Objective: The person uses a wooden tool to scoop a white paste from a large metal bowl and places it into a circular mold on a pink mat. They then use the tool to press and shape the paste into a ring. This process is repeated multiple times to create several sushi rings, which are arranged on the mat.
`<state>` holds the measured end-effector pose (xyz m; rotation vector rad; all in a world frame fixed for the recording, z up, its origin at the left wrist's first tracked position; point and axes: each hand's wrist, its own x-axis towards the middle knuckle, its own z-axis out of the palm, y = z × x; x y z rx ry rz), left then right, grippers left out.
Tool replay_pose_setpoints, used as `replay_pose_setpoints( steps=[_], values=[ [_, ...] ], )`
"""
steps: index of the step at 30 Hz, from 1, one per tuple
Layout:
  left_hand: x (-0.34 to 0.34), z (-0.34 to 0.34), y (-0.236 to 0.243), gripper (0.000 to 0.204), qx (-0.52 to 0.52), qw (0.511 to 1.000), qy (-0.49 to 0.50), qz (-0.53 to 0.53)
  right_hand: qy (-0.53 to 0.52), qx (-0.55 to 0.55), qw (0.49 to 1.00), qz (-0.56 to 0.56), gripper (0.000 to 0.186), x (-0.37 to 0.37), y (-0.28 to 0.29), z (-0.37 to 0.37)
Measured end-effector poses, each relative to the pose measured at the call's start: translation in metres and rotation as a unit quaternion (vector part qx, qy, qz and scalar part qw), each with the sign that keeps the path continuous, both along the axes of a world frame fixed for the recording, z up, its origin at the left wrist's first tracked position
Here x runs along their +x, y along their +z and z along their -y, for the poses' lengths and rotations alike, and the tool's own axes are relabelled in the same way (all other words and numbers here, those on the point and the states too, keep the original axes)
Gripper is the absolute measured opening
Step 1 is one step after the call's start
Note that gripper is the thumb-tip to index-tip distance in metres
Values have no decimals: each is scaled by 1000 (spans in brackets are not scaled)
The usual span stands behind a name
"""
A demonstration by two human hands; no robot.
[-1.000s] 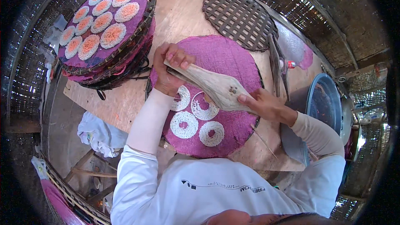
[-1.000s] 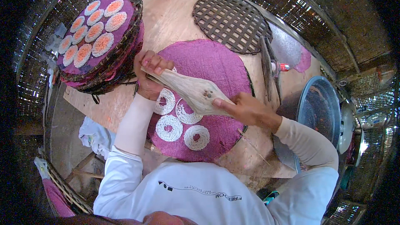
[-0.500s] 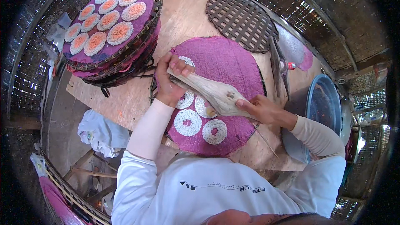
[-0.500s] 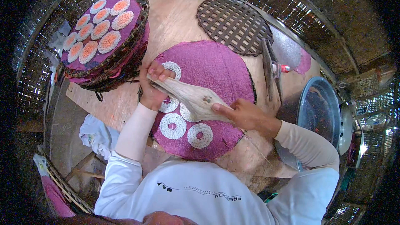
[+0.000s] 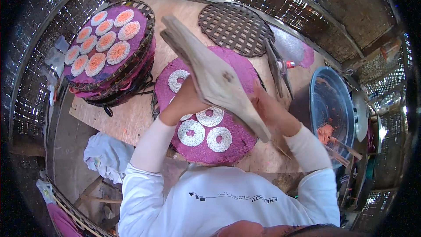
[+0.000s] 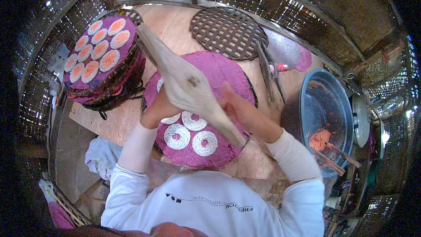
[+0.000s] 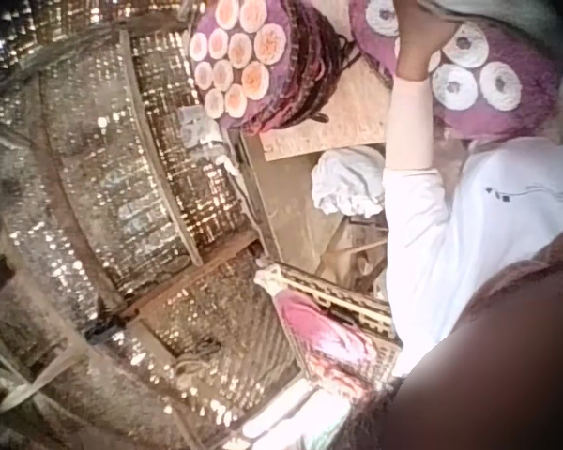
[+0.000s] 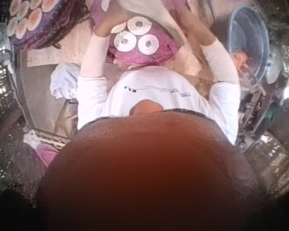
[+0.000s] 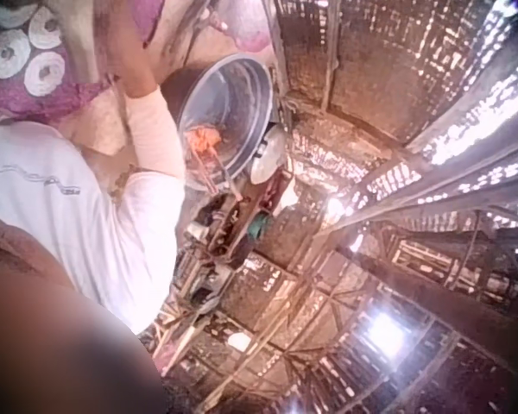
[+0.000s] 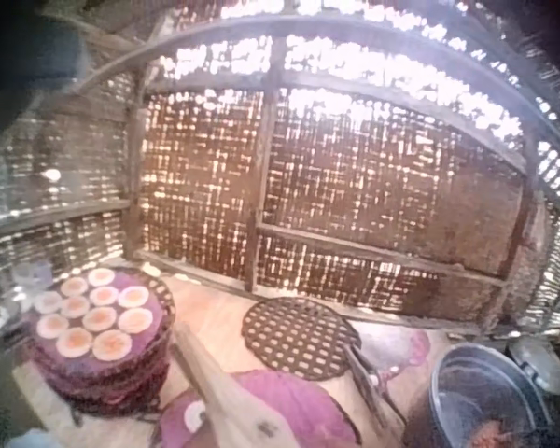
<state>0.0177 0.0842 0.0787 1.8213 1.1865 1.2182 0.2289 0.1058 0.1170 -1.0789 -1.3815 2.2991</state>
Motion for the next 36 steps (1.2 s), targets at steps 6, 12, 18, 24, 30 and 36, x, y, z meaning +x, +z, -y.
replay_pose_setpoints(
  steps=[6, 12, 18, 24, 30, 36],
  values=[
    [-31, 34, -15, 31, -11, 961, 225, 159, 78, 500, 849, 151, 68, -20, -71, 10],
    [-41, 63, -10, 29, -65, 921, 259, 283, 227, 602, 701, 309, 85, -29, -103, 12],
    [-49, 70, -31, 36, -49, 910, 274, 308, 173, 623, 728, 226, 86, -27, -114, 2],
    [-52, 69, -28, 57, -100, 901, 278, 317, 192, 647, 680, 287, 90, -29, -107, 5],
    [-53, 68, -39, 28, -51, 917, 258, 299, 65, 511, 856, 46, 93, -7, -97, -12],
    [-62, 77, -35, 38, -71, 902, 266, 332, 170, 542, 732, 377, 95, 54, -65, 17]
  ],
)
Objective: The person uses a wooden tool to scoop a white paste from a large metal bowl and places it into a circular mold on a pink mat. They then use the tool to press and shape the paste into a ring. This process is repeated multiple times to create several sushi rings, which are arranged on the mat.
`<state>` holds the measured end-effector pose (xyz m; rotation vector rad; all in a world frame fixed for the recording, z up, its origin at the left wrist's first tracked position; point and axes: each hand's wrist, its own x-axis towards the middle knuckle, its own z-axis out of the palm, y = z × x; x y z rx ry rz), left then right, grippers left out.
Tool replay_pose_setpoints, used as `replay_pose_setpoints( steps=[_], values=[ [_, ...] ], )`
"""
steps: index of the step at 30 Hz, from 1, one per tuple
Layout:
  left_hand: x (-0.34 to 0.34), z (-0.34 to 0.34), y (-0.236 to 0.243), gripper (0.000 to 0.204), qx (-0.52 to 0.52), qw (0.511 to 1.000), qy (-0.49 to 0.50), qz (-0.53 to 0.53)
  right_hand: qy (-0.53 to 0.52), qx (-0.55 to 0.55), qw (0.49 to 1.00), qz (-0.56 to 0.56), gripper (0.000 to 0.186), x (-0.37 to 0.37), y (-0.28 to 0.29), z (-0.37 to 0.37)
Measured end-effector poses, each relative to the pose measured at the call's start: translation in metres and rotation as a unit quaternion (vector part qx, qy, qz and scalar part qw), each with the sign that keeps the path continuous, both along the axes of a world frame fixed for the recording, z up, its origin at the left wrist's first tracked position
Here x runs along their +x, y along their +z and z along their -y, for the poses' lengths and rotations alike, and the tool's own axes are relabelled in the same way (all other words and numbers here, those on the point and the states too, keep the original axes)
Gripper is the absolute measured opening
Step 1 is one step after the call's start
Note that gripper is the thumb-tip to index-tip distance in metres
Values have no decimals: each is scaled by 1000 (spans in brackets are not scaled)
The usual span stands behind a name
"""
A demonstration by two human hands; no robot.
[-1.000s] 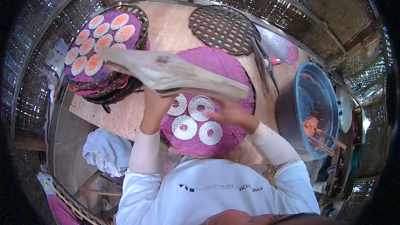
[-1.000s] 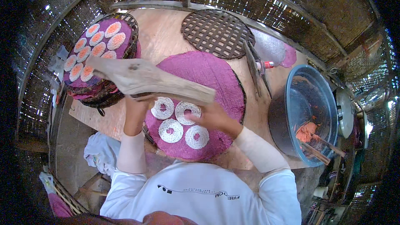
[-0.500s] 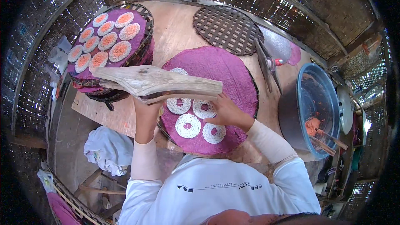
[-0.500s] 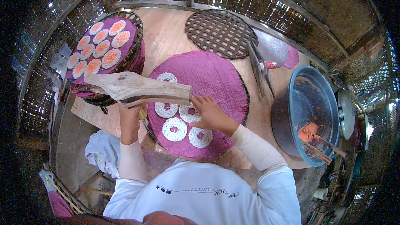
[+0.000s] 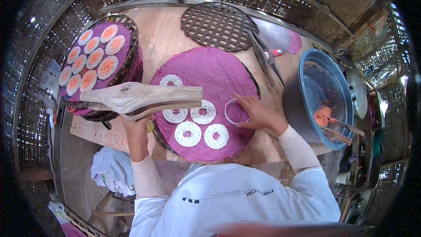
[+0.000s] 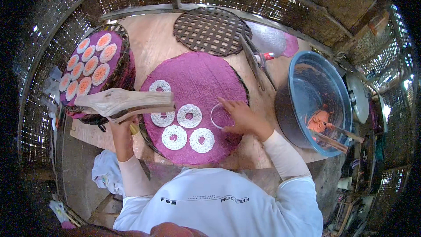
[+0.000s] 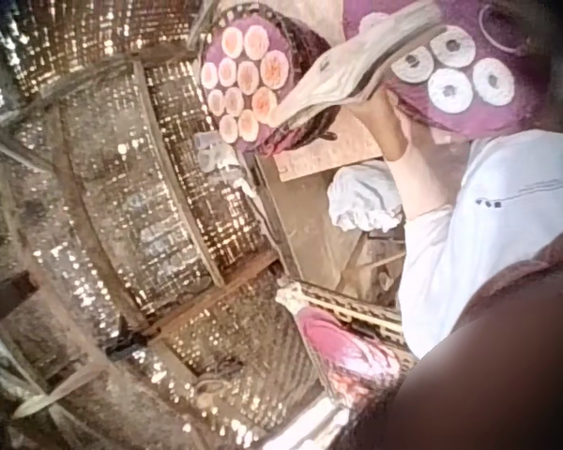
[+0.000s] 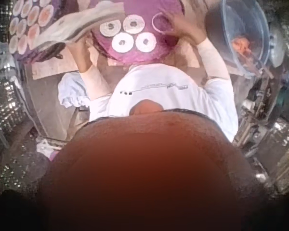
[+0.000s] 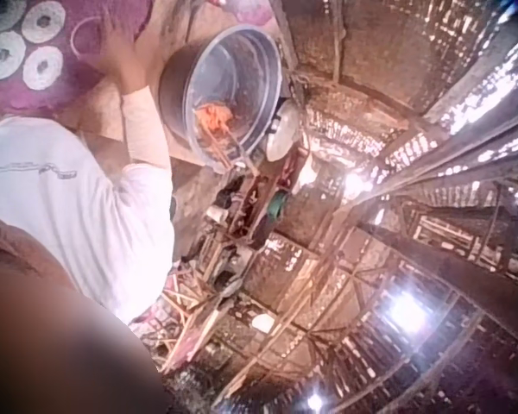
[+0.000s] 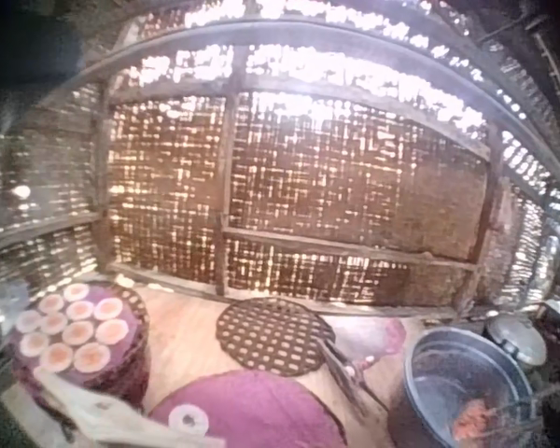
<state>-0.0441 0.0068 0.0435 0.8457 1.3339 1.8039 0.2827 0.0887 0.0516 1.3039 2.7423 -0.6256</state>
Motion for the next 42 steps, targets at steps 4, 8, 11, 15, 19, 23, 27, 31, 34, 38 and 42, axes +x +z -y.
replay_pose_setpoints(
  steps=[4, 8, 11, 15, 19, 23, 27, 31, 34, 38, 42],
  values=[
    [2, -2, 5, 34, 7, 1000, 13, 1, 39, 37, 997, -46, 91, 10, -18, 22],
    [2, 3, 5, 33, -2, 1000, -9, -6, 24, 80, 989, -120, 83, 16, -17, 30],
    [2, 7, 3, 34, -10, 1000, -4, -23, -160, 77, 951, -255, 70, 27, -27, 5],
    [4, 11, 10, 37, -2, 999, 1, -41, -312, 172, 912, -203, 57, 49, -83, -55],
    [3, 20, 20, 39, -12, 998, 19, -56, -439, 12, 861, -255, 56, 51, -106, -93],
    [-16, 37, 9, 48, -39, 996, 52, -67, -425, -118, 861, -254, 55, 38, -67, -103],
    [-21, 45, 14, 52, -43, 995, 56, -65, -363, -248, 843, -310, 48, 71, -64, -118],
    [-32, 55, 16, 50, -88, 991, 43, -96, -345, -360, 742, -448, 41, 57, -51, -110],
    [-26, 56, 19, 49, -41, 993, 60, -96, -345, -379, 688, -514, 39, 52, -41, -99],
    [-33, 57, 13, 52, -47, 992, 38, -110, -273, -367, 617, -641, 40, 64, -51, -92],
    [-19, 58, 16, 42, -4, 991, 65, -120, -339, -348, 484, -728, 39, 57, -51, -59]
  ],
)
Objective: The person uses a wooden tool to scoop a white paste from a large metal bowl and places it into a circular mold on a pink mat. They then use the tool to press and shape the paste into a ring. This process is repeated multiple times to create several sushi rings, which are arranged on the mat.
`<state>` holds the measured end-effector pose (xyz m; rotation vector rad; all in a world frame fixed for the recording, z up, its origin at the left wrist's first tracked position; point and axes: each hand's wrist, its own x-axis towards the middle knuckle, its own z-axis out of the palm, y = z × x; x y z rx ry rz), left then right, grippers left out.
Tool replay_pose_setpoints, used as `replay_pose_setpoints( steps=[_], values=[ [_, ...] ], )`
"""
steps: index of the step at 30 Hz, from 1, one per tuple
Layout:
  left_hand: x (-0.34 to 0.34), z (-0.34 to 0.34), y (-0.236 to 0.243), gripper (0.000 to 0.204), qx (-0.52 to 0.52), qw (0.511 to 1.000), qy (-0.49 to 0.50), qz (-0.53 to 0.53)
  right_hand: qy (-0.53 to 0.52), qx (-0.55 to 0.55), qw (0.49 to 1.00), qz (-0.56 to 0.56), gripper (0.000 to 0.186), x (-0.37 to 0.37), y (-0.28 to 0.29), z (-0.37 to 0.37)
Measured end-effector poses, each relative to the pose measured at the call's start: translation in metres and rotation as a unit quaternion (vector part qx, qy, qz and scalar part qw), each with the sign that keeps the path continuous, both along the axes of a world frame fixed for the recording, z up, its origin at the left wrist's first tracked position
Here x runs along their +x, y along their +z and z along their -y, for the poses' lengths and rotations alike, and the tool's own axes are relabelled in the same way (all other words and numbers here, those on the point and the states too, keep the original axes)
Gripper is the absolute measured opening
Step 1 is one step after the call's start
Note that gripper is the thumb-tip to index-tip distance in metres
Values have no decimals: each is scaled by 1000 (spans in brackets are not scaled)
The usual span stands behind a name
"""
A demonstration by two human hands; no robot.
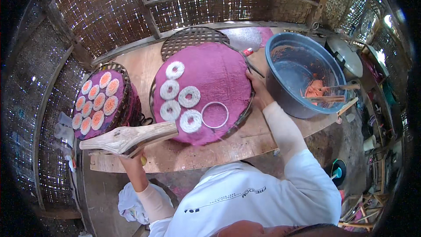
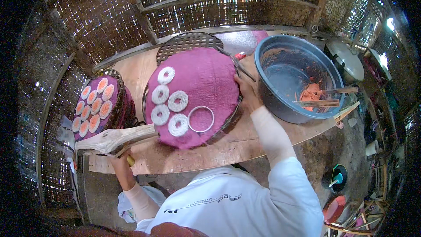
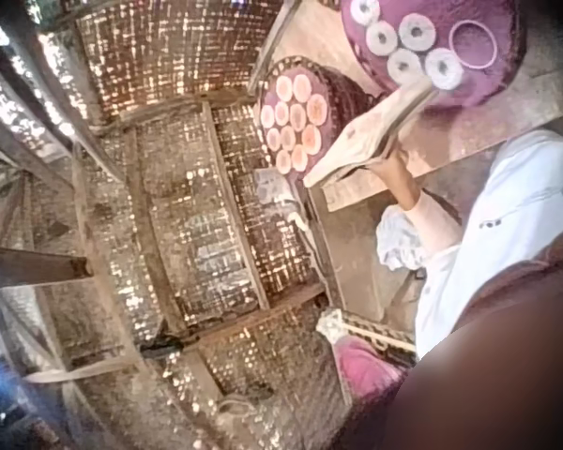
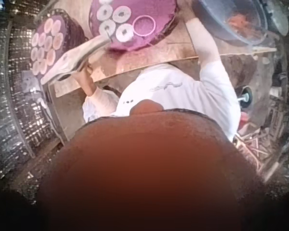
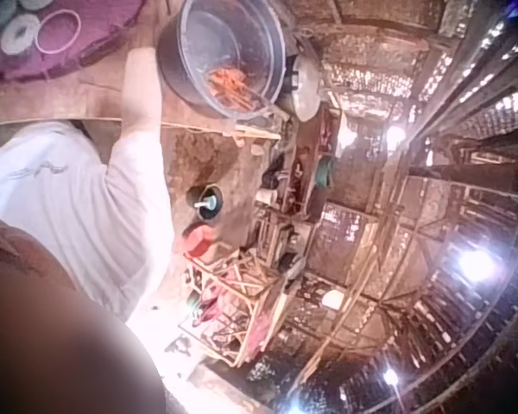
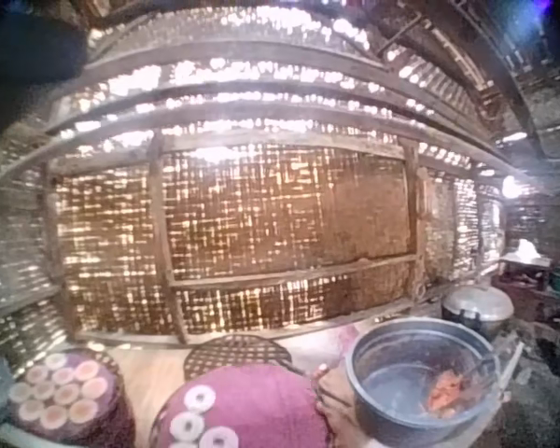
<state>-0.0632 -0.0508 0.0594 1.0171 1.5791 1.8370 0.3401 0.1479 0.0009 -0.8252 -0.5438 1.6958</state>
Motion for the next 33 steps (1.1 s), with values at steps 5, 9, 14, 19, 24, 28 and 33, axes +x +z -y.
replay_pose_setpoints(
  steps=[5, 9, 14, 19, 24, 28, 33],
  values=[
    [-6, -1, -10, 43, -19, 1000, -20, -11, -152, 7, 986, -66, 42, -23, -36, 55],
    [-2, -2, -1, 59, -63, 997, -44, 25, -200, 1, 980, -21, 44, -26, -59, 98],
    [19, -12, 0, 50, -34, 998, -33, 40, -131, -16, 991, 33, 45, -39, -43, 157],
    [27, -25, -27, 35, -4, 993, -79, -86, 107, -163, 947, 255, 35, -31, 5, 194],
    [79, -41, -38, 46, 140, 930, -63, -335, 87, 100, 818, 560, 31, 10, 39, 177],
    [138, -35, -22, 47, 169, 928, -187, -276, -147, 517, 593, 599, 27, -41, 148, 174],
    [182, -55, 32, 50, 321, 771, -505, -217, -3, 411, 777, 477, 28, -5, 153, 132]
  ],
)
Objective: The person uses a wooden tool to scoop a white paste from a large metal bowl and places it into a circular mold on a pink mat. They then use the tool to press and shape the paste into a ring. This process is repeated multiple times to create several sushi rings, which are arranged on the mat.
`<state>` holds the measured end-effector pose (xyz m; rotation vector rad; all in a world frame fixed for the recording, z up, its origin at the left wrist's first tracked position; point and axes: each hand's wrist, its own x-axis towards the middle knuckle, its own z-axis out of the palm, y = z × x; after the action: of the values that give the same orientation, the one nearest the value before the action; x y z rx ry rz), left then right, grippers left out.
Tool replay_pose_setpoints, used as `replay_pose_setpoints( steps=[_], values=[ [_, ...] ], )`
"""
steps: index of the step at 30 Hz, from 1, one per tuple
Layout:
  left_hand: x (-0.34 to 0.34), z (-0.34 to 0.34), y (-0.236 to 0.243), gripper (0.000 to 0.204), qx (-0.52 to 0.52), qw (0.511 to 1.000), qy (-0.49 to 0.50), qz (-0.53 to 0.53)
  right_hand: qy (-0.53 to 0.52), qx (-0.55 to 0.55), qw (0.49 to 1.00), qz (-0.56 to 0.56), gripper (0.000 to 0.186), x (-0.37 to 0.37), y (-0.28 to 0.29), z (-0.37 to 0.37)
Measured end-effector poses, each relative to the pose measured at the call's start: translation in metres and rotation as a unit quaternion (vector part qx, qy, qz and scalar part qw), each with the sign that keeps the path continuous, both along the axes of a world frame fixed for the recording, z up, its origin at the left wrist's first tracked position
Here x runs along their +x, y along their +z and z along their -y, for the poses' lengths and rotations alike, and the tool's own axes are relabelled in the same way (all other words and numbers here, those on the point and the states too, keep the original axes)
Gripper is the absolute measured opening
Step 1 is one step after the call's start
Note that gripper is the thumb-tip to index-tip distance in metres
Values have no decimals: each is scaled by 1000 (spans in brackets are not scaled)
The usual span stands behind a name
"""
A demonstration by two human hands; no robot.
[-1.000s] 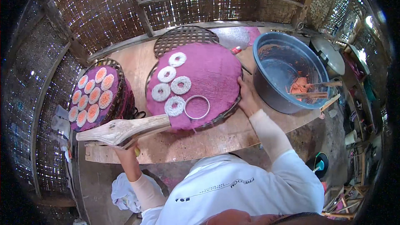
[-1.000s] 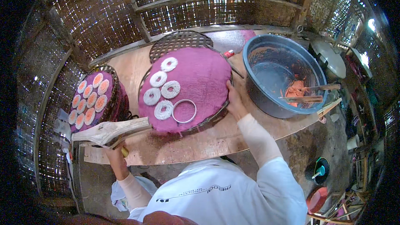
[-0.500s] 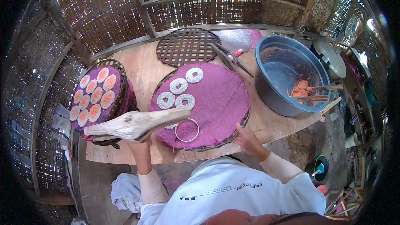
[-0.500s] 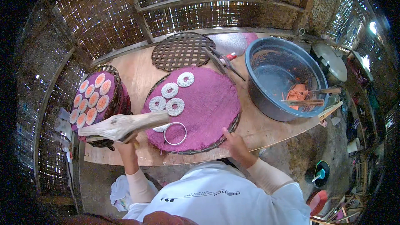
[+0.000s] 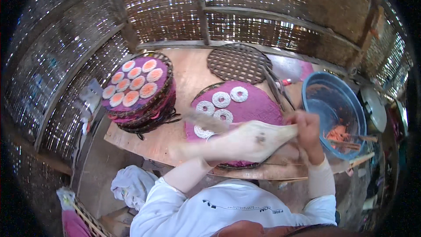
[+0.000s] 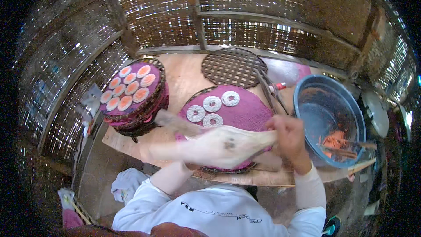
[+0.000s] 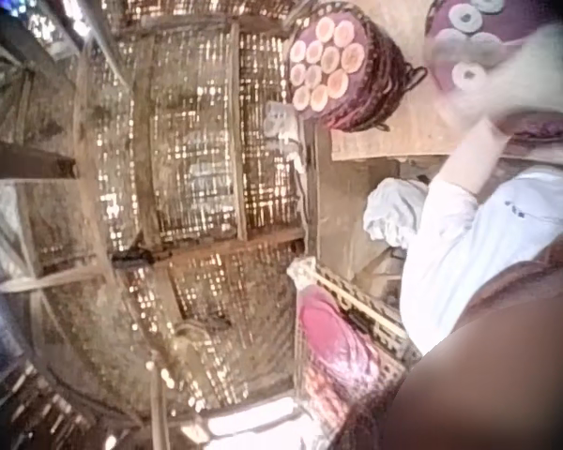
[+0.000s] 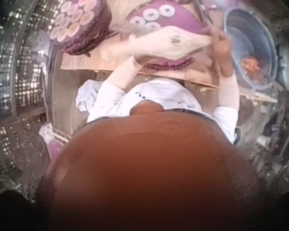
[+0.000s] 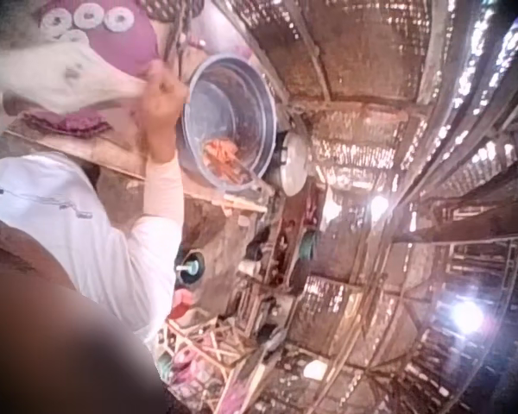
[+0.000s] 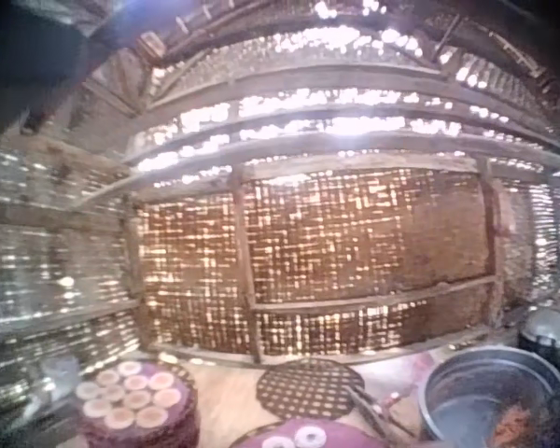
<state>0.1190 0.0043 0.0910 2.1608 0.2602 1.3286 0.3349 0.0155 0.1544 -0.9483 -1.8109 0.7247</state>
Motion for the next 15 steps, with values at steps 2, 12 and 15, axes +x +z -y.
replay_pose_setpoints(
  steps=[2, 12, 15],
  values=[
    [13, -6, 29, 50, 13, 996, -35, -77, -7, 24, 988, -153, 28, 1, 16, -32],
    [45, -21, 99, 29, 128, 904, 202, -355, 62, 3, 998, -13, 52, 17, 69, -23],
    [54, -23, 99, 28, 61, 918, 118, -373, 37, 186, 976, 107, 51, 22, 78, 12]
  ],
)
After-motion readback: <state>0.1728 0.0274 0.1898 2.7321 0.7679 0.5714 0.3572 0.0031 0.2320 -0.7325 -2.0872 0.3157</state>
